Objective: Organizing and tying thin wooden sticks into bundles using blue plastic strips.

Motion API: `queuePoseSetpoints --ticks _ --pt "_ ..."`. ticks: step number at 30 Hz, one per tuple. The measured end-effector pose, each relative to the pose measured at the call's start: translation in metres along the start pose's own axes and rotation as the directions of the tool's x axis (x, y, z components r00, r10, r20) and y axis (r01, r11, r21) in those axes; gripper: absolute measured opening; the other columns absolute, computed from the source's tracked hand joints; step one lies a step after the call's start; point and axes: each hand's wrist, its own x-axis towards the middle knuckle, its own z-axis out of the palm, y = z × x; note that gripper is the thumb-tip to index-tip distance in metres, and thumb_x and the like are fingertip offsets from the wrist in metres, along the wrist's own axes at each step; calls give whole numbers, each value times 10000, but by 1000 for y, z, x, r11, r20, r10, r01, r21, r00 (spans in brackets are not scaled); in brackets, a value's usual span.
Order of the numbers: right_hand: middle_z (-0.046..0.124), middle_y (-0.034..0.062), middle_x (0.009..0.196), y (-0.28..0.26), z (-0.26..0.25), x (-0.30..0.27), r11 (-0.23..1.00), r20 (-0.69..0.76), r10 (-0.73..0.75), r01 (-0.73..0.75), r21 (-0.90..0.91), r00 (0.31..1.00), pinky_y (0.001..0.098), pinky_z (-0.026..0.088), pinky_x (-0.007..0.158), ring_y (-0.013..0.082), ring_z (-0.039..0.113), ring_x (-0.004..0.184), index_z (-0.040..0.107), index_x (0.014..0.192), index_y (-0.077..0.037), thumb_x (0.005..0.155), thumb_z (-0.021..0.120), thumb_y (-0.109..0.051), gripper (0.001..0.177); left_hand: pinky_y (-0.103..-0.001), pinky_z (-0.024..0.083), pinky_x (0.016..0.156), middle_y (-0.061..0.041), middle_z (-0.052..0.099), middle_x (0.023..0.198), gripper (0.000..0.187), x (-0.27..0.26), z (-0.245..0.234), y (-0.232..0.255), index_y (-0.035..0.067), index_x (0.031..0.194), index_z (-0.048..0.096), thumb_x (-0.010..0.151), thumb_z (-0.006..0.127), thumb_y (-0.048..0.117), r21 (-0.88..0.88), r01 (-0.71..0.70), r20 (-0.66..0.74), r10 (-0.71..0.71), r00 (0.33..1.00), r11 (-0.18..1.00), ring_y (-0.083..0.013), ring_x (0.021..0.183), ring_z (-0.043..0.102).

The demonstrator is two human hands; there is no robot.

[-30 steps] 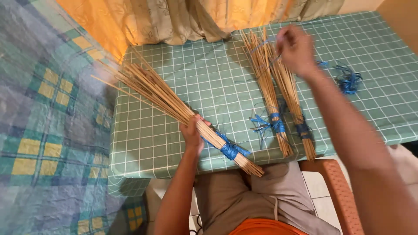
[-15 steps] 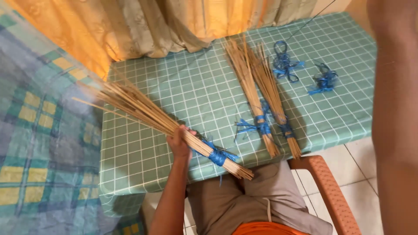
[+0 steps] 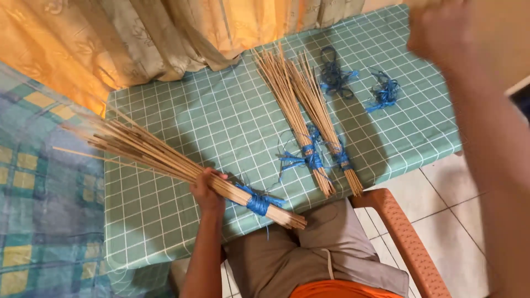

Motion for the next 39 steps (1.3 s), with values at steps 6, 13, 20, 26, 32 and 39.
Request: queuePoseSetpoints --ticks 6,13,20,26,32,39 --pt "781 73 1243 -77 34 -47 851 644 -119 -256 458 755 693 159 1182 377 596 1286 771 1223 -298 994 528 -297 334 -387 547 470 -165 640 611 208 -8 -8 -11 23 841 652 853 610 226 14 84 111 -86 990 996 -270 509 615" --pt "567 217 1478 -96 30 -38 842 749 31 -421 337 662 690 206 1120 473 505 1351 462 1514 -117 812 665 -460 808 -420 578 486 -105 588 690 136 -9 -2 0 28 875 605 808 624 144 -31 125 298 -111 948 992 -240 586 636" --pt "592 260 1347 -125 4 -31 880 279 141 -250 405 950 713 208 1099 500 483 1266 720 1355 -102 812 654 -219 559 -402 571 426 -167 626 679 172 -9 -2 4 -3 894 612 846 638 160 -6 76 337 -69 939 997 -279 500 618" --pt "655 139 1152 -163 -105 -16 723 -208 305 -84 686 929 474 384 858 337 559 1019 809 1146 -125 753 680 -105 414 -392 591 566 -85 633 786 376 7 -21 -2 96 991 645 871 725 443 -87 197 275 -166 947 977 -212 675 647" --pt "636 73 791 -230 -125 -32 266 -47 166 1 964 985 465 512 698 357 678 762 704 917 -152 752 679 -93 178 -283 629 728 -24 717 848 560 9 -11 4 196 1327 602 978 508 624 -126 121 261 -85 962 985 -156 740 746" --pt "719 137 827 -241 -223 -51 -358 127 -130 -166 919 983 411 581 691 339 711 732 762 1201 -80 787 758 -94 414 -428 529 1044 -131 710 1166 443 15 -16 -18 137 1376 561 1001 583 372 -359 123 421 43 906 925 -302 1170 680"
